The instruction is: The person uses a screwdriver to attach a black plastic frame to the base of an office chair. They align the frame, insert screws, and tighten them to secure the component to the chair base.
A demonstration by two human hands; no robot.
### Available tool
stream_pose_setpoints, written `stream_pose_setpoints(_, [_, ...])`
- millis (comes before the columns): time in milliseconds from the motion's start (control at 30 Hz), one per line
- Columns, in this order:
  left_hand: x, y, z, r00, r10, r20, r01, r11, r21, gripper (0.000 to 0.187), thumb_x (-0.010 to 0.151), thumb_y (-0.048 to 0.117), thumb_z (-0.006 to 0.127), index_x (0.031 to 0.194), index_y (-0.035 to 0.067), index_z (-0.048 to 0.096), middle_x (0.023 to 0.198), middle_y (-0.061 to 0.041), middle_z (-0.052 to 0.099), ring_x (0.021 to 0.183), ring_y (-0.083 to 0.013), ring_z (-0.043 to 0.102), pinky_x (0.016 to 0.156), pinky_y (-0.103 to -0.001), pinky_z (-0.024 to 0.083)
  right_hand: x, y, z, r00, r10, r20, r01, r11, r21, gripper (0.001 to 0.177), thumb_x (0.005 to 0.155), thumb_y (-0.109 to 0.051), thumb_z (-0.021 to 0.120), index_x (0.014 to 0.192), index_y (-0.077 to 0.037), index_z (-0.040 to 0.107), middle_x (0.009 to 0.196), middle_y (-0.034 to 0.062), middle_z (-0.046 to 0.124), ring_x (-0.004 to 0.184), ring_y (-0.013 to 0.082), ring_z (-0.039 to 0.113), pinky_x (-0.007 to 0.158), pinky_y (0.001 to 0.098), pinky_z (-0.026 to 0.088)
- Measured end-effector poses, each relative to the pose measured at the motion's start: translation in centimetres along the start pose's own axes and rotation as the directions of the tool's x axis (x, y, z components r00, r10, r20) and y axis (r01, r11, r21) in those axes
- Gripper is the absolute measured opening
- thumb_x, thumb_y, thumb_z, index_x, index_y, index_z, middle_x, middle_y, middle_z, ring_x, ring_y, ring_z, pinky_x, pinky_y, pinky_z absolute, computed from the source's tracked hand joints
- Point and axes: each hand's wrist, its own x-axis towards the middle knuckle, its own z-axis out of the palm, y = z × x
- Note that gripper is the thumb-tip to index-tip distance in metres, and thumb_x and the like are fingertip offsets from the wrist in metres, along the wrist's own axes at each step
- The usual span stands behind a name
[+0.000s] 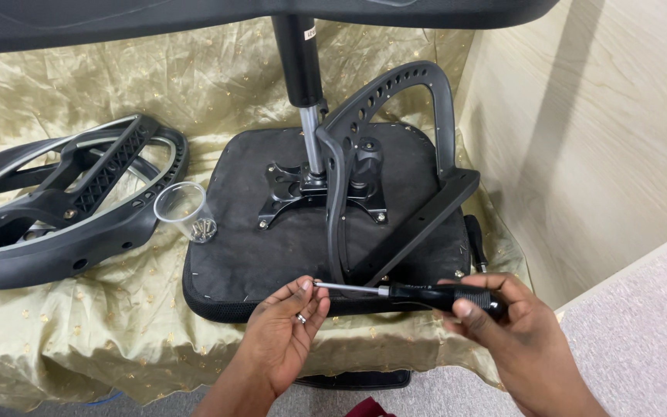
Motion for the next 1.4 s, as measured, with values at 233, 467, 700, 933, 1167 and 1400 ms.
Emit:
stream_pose_setpoints(233, [0.2,1.2,-0.5,0.999,-0.026,0.02,0.025,0.998,0.054,0.009,0.097,0.005,0.06,0.101,-0.002,0.064,0.095,-0.009,0.067,0.09,-0.0176,0.069,0.088,-0.031,0.062,-0.3,0.8,-2.2,0.952,-0.02,0.305,0.236,0.683,-0.691,0.054,0.088,-0.034,0.082,0.137,-0.018,0.065,0.078,0.0033,0.074,0.071,0.0115,0.072,0.064,0.0281,0.057])
stream_pose_setpoints(467, [0.2,0.6,1.0,0.996,-0.048,0.071,0.04,0.992,0.116,0.011,0.095,0.007,0.063,0.101,-0.001,0.067,0.092,-0.01,0.07,0.085,-0.0166,0.07,0.085,-0.029,0.062,0.1,2.3,-2.5,0.962,0.221,0.159,-0.151,0.92,-0.362,0.037,0.098,-0.04,0.061,0.114,-0.009,0.072,0.064,0.0045,0.056,0.051,0.0123,0.042,0.046,0.0297,0.038])
stream_pose_setpoints(700, [0.5,0.4,2.6,1.0,-0.001,0.008,0.0,0.994,0.11,0.012,0.096,0.007,0.063,0.104,0.001,0.068,0.092,-0.008,0.07,0.084,-0.0154,0.07,0.082,-0.028,0.061,-0.4,1.8,-2.2,0.89,0.437,0.134,-0.369,0.86,-0.352,0.047,0.103,-0.05,0.05,0.103,-0.006,0.066,0.066,0.0046,0.057,0.05,0.0128,0.039,0.045,0.027,0.035])
stream_pose_setpoints(933, [0.8,0.4,3.4,1.0,-0.02,-0.007,0.02,0.995,0.102,0.012,0.098,0.008,0.061,0.106,0.001,0.066,0.091,-0.007,0.068,0.083,-0.015,0.069,0.079,-0.028,0.061,-0.7,2.4,-2.4,0.976,0.012,0.217,0.095,0.873,-0.478,0.036,0.096,-0.039,0.069,0.119,-0.011,0.067,0.071,-0.0005,0.06,0.061,0.0086,0.052,0.057,0.0272,0.044])
stream_pose_setpoints(1167, [0.8,0.4,5.1,0.993,0.025,0.118,-0.025,1.0,0.002,0.014,0.097,0.008,0.062,0.108,0.001,0.065,0.091,-0.008,0.068,0.081,-0.0146,0.069,0.078,-0.028,0.062,-0.9,3.0,-2.4,0.964,0.072,0.255,0.059,0.88,-0.472,0.034,0.1,-0.041,0.059,0.106,-0.009,0.068,0.066,-0.0008,0.053,0.06,0.0091,0.05,0.057,0.0272,0.043])
stream_pose_setpoints(1400, [0.1,0.1,7.3,0.991,0.053,0.123,-0.061,0.996,0.064,0.018,0.096,0.011,0.065,0.11,0.001,0.07,0.092,-0.006,0.07,0.082,-0.013,0.068,0.08,-0.028,0.061,-1.3,2.4,-1.4,0.938,0.229,0.259,-0.096,0.893,-0.44,0.045,0.101,-0.048,0.054,0.089,-0.006,0.067,0.06,0.0011,0.048,0.056,0.013,0.046,0.054,0.0303,0.04])
